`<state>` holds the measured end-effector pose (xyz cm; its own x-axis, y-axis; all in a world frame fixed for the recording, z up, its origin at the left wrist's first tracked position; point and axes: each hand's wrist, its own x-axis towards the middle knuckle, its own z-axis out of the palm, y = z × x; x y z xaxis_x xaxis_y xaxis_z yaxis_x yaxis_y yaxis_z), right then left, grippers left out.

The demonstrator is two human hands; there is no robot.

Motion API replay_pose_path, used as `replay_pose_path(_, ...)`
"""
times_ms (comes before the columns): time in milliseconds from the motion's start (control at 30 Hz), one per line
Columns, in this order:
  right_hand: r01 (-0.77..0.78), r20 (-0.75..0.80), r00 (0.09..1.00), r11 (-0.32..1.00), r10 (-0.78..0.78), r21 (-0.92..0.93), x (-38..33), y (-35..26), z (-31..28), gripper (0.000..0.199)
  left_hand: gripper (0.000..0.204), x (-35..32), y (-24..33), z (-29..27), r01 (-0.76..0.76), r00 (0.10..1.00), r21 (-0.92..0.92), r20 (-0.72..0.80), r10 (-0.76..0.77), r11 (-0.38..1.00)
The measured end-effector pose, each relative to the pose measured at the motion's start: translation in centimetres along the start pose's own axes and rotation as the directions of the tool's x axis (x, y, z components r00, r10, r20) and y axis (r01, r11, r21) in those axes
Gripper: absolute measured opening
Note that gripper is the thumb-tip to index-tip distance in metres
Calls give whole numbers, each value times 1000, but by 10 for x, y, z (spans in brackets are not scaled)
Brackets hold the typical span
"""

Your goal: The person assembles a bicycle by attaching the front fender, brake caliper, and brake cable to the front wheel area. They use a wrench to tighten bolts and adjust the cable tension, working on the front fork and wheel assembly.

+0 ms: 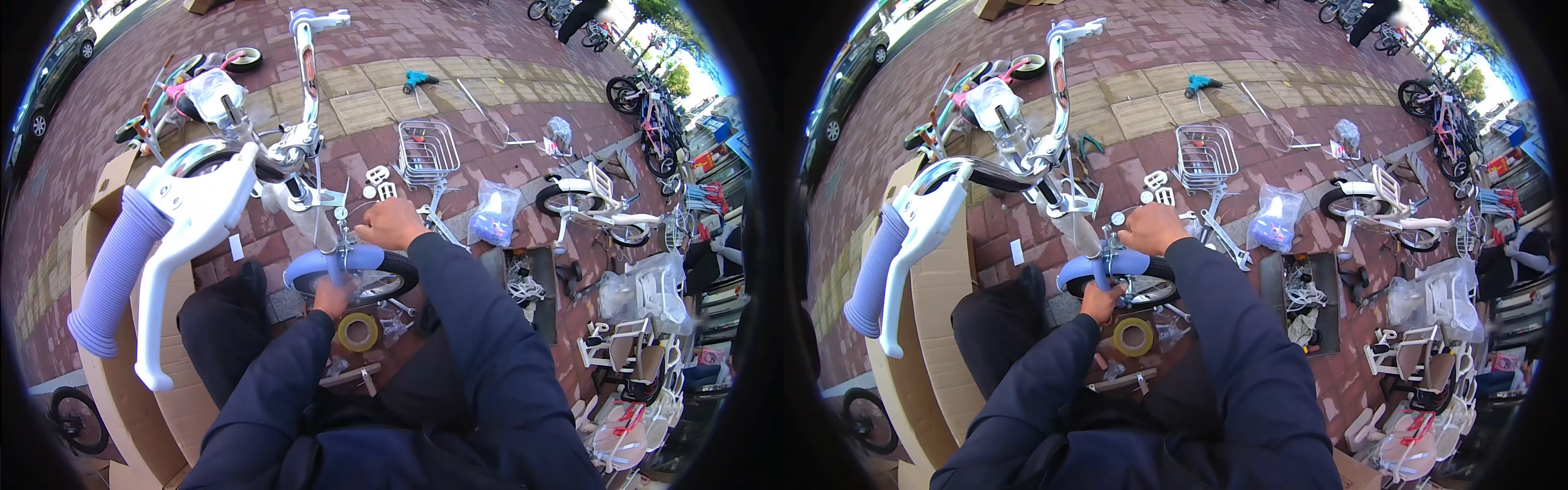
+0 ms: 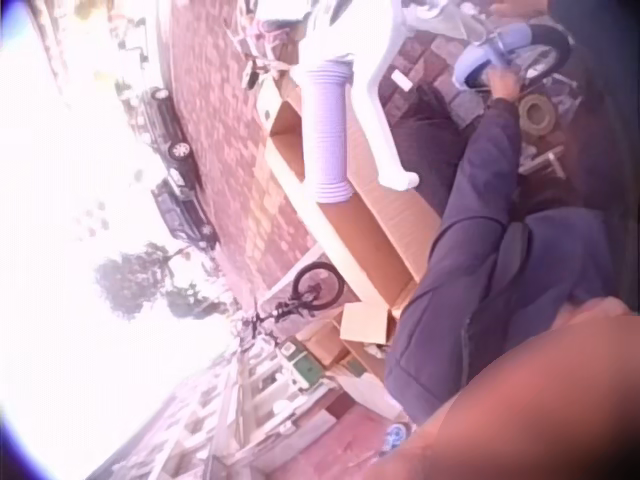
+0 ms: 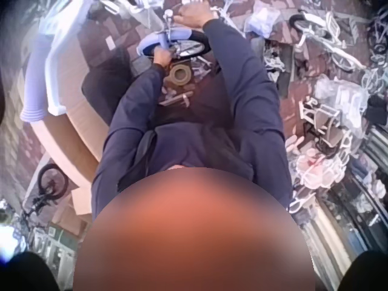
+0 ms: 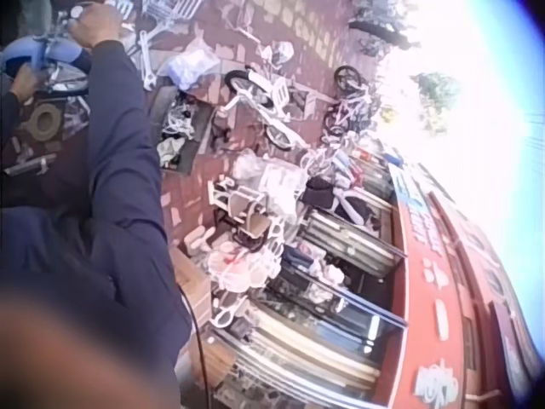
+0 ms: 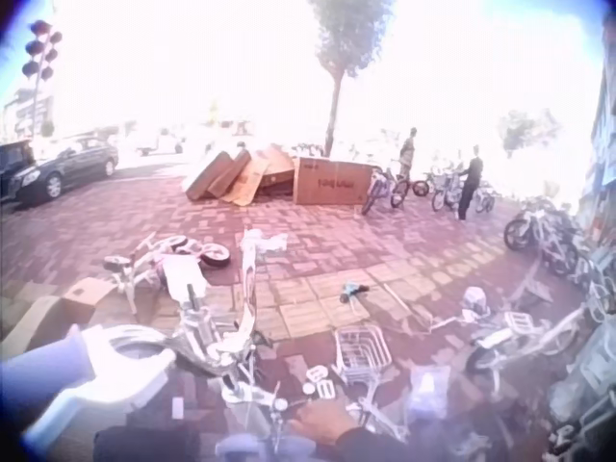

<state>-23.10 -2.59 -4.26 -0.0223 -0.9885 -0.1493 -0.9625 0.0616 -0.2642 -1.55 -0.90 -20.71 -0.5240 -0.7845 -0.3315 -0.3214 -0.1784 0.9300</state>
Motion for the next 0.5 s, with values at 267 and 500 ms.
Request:
replay_pose_path(267,49,-100,994,998,-52,-31,-23,-7,14,38,24,-6,11,1,62,998,-50,14,-61,997)
replay_pose_path(500,-122,-216,964,980,154,157,-30,-1,-14,45,26,-3,14,5,44,999,-61,11,-44,997)
